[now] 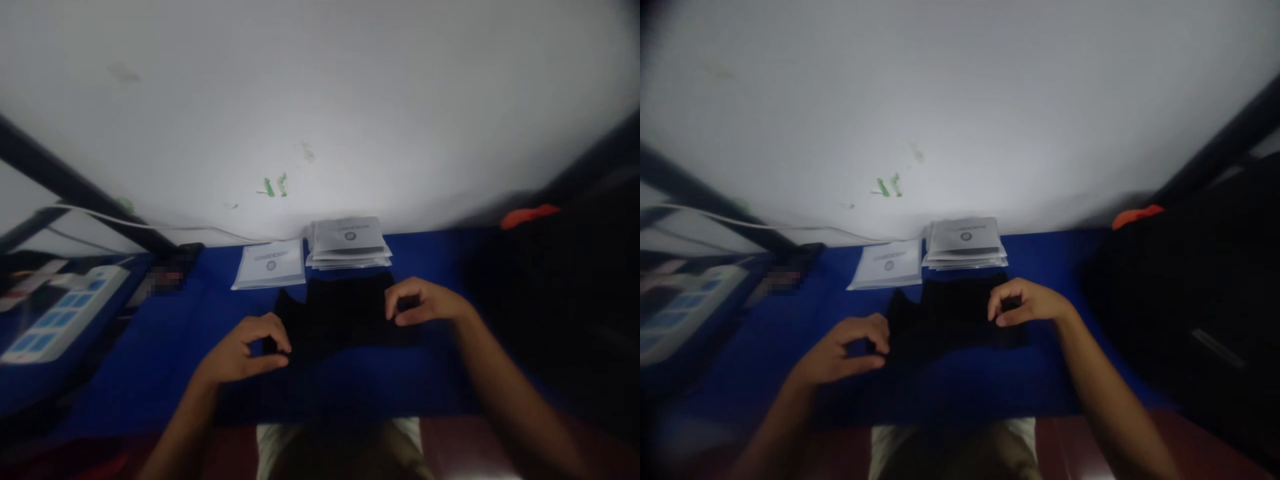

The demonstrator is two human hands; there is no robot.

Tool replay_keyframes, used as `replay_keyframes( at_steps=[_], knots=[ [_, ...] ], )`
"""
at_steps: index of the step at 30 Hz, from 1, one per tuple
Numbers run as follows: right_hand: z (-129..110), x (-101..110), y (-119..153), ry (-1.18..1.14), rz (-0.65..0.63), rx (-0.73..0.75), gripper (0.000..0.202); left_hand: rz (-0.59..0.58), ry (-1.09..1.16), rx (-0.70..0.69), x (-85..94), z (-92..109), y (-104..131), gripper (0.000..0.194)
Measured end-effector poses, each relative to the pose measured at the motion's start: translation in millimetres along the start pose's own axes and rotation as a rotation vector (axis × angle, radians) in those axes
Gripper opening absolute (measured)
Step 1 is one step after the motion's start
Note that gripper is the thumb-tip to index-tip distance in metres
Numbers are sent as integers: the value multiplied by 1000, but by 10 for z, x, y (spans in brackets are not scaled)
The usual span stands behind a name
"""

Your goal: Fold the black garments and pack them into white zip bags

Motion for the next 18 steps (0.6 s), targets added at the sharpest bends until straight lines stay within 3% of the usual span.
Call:
replay_keyframes(
  at_steps=[2, 5, 8, 12, 15, 18],
  knots=[
    [1, -71, 32, -77, -85, -30, 26, -147, 100, 52, -97, -42, 82, 15],
    [93, -289, 65, -176, -267, -148, 31, -339, 202, 238, -266, -189, 189, 24],
    [222, -574, 92, -273, -444, -310, 32, -410, 177, 388, -368, -331, 243, 33],
    [432, -821, 49, -222, -484, -480, 36, -217, 11, 498, -261, -565, 179, 36],
    [593, -847, -13, -138, -404, -576, 42, 11, -125, 558, -70, -767, 97, 39],
    [651, -819, -63, -151, -343, -587, 45, 189, -312, 535, 123, -867, -14, 38]
  ],
)
Point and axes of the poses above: each hand's wrist, its own y-axis away from the middle knuckle, its own x-axis out of the back of the hand, z = x × y, the point moved 8 cm from there along -y, towards the middle knuckle, and after that the axes turned 8 degrees about z, right-handed, at the moved point
